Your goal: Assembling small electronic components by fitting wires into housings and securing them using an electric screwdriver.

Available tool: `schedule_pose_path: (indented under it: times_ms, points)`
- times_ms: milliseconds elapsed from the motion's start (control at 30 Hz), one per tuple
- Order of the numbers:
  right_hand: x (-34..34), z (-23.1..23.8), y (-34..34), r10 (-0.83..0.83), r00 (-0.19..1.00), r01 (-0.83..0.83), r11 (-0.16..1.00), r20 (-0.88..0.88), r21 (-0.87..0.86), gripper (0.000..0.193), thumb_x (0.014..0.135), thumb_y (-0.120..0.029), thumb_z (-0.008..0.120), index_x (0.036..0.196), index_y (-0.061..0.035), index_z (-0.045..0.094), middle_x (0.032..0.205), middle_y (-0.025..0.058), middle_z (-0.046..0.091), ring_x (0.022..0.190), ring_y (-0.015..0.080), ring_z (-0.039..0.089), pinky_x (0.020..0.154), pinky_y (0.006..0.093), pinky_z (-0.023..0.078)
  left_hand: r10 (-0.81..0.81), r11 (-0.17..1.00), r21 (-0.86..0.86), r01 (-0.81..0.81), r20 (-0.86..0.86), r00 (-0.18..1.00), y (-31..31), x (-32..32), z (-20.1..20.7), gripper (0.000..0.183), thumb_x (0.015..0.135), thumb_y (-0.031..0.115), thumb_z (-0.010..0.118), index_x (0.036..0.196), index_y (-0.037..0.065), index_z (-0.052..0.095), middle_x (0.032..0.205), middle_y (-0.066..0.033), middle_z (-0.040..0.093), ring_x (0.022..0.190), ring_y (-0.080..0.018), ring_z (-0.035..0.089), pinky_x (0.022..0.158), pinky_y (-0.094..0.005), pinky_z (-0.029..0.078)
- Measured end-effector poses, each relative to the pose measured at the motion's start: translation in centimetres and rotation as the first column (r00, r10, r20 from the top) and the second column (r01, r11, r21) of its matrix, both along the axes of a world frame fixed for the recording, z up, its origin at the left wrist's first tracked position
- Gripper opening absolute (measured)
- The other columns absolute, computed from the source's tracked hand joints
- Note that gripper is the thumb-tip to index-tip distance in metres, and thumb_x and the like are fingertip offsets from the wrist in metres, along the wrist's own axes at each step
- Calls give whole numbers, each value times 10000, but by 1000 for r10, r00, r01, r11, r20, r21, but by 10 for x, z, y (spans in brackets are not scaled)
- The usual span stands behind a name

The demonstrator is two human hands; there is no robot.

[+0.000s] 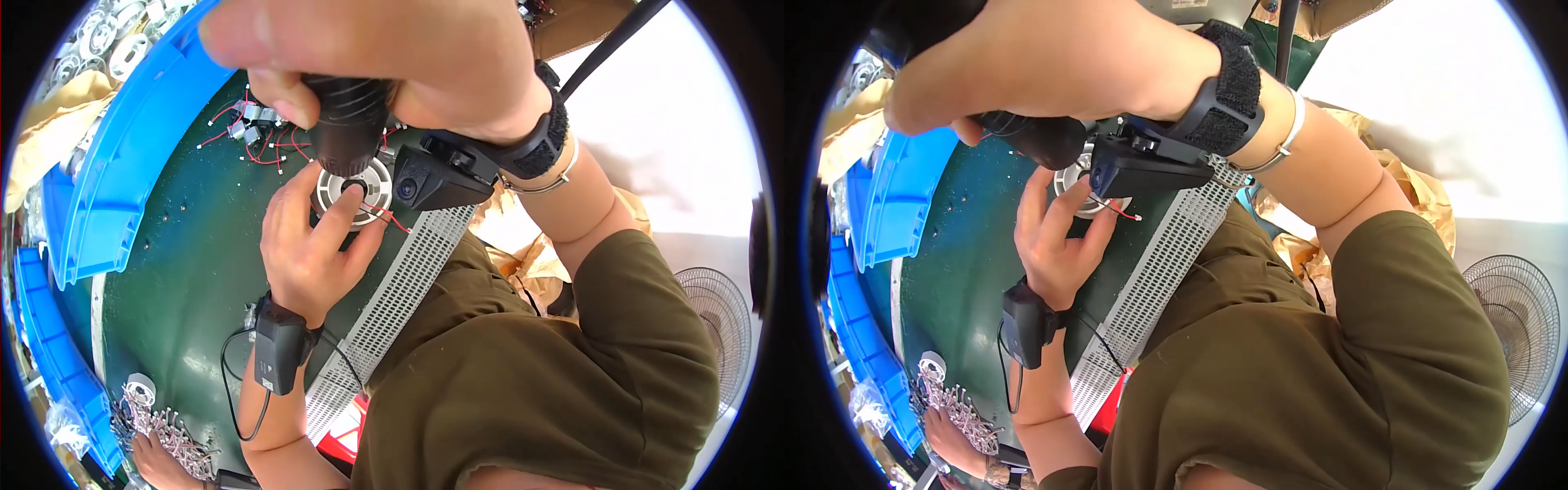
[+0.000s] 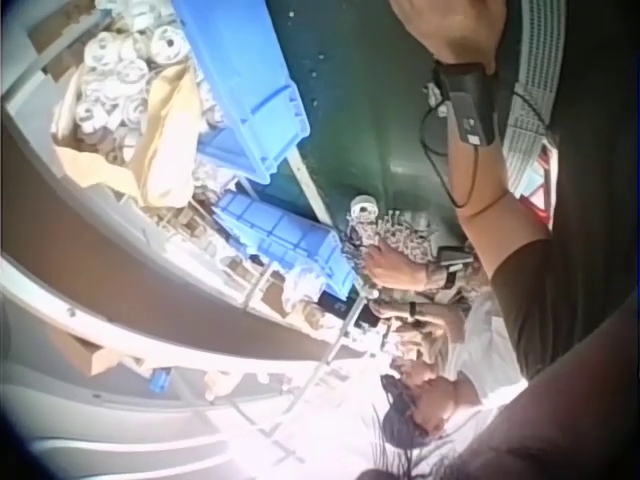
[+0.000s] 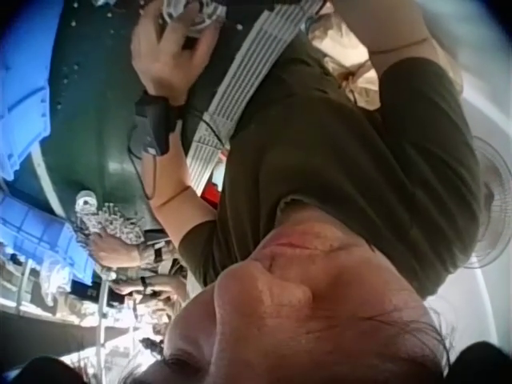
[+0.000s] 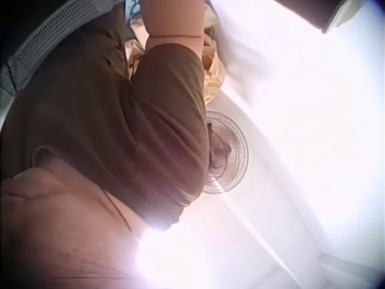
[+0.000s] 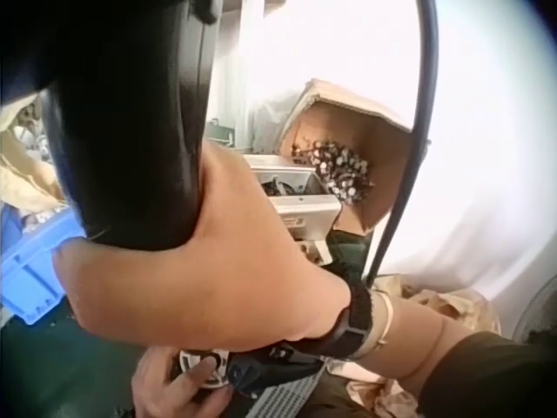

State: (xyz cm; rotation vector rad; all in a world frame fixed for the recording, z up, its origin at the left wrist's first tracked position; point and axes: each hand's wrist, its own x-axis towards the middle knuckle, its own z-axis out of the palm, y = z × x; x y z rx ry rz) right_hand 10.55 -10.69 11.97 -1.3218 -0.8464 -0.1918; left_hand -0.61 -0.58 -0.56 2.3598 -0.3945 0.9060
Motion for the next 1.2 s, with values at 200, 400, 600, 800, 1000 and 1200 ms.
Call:
schedule_pose_path:
  times_ms: [200, 400, 600, 800, 1000, 1200]
  points:
    - [-6, 2, -12, 160, 984, -161, 987, -75, -9, 179, 688, -88, 701, 775, -35, 555, 621, -16, 536, 521, 70, 487, 481, 230, 383, -52, 999, -7, 53, 42, 998, -4, 4, 4, 408, 573, 107, 796, 939, 53, 623, 1068, -197, 564, 806, -329, 576, 642, -373, 479]
    - [-13, 6, -16, 356, 930, -352, 934, -90, 57, 204, 691, -89, 710, 789, -32, 541, 617, -20, 517, 522, 65, 471, 487, 229, 377, -48, 999, 29, 46, 65, 997, -1, 1, 3, 381, 565, 83, 787, 910, 36, 631, 1059, -192, 557, 830, -333, 570, 669, -379, 472]
    - [-7, 52, -36, 125, 955, -197, 945, 270, 260, 263, 799, -192, 687, 914, 26, 596, 696, 71, 578, 558, 131, 572, 499, 238, 429, 284, 942, -154, -297, -103, 953, 46, -26, 47, 406, 630, 114, 792, 988, 49, 611, 1000, -164, 612, 945, -270, 601, 825, -351, 477]
    - [1, 43, -45, 287, 957, -279, 953, -53, 116, 154, 789, -136, 649, 795, 9, 598, 638, 54, 574, 536, 119, 547, 503, 234, 418, 705, 692, 453, -562, -591, 392, 177, -122, 65, 370, 770, 161, 664, 1089, 19, 546, 982, -203, 623, 927, -344, 606, 793, -387, 472]
    - [12, 28, -33, 293, 951, -293, 956, -96, 19, 175, 767, -139, 693, 801, 5, 601, 631, 39, 576, 539, 98, 541, 500, 221, 409, 561, 818, 279, -502, -200, 803, 118, -46, 74, 330, 815, 125, 593, 1126, 22, 552, 1052, -224, 602, 1004, -384, 562, 862, -413, 451]
    - [8, 29, -9, 187, 982, -185, 971, 1, -150, 328, 777, -181, 711, 978, 28, 557, 829, 61, 596, 737, 82, 540, 632, 235, 441, 521, 799, 449, -401, -183, 833, 138, 55, -5, 198, 862, 200, 572, 904, 11, 612, 860, -173, 625, 800, -364, 589, 726, -443, 471]
